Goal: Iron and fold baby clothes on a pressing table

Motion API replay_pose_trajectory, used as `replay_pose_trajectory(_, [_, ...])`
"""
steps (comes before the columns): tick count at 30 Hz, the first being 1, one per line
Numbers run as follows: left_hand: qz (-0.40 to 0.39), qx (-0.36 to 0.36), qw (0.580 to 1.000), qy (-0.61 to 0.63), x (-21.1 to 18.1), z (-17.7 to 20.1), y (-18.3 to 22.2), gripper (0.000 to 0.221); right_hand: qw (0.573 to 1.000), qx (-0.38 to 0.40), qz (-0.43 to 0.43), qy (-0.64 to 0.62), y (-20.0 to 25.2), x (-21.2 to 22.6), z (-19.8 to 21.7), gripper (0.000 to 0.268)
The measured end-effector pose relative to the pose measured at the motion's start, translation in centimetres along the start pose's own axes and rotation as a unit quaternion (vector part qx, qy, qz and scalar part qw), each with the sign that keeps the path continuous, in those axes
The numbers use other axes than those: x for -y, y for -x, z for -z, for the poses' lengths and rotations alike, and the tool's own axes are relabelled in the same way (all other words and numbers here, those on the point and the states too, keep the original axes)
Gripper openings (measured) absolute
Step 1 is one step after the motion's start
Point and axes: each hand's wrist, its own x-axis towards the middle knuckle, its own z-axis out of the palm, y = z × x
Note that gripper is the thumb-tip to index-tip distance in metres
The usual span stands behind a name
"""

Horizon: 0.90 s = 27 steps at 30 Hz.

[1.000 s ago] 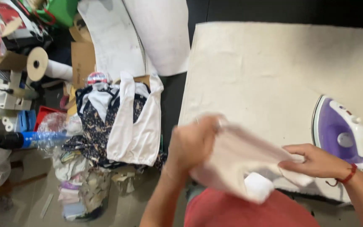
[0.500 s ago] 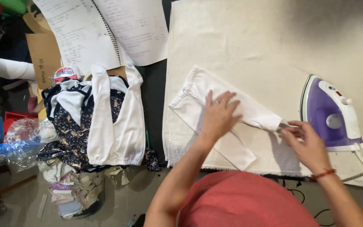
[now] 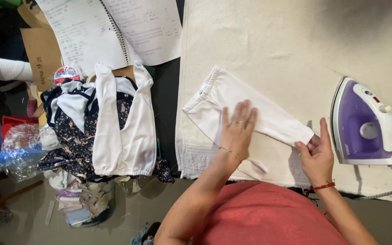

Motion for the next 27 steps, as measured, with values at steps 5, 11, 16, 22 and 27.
replay_pose_trajectory(5, [-0.064,-0.071,0.995,0.016,-2.1,-1.7,-2.1,0.090,1.000,-0.003,0.015,-0.011,-0.2,-2.2,0.3,0.080])
replay_pose_trajectory(11, [-0.042,-0.033,0.997,-0.060,-3.9,-1.0,-1.8,0.115,1.000,0.008,0.007,-0.026,0.7,-0.2,2.1,0.089])
replay_pose_trajectory(16, [-0.231,0.010,0.968,-0.101,-7.6,1.0,-1.3,0.095,0.879,-0.114,0.250,0.391,-0.2,4.5,8.8,0.031])
replay_pose_trajectory(22, [-0.364,-0.052,0.924,0.108,-9.5,-5.5,-1.3,0.050,0.927,-0.021,-0.064,0.370,-7.1,6.1,9.8,0.059])
replay_pose_trajectory(27, [-0.114,-0.356,0.901,0.219,-2.1,-2.4,1.3,0.014,0.928,0.066,-0.034,0.364,-7.2,12.2,5.6,0.051])
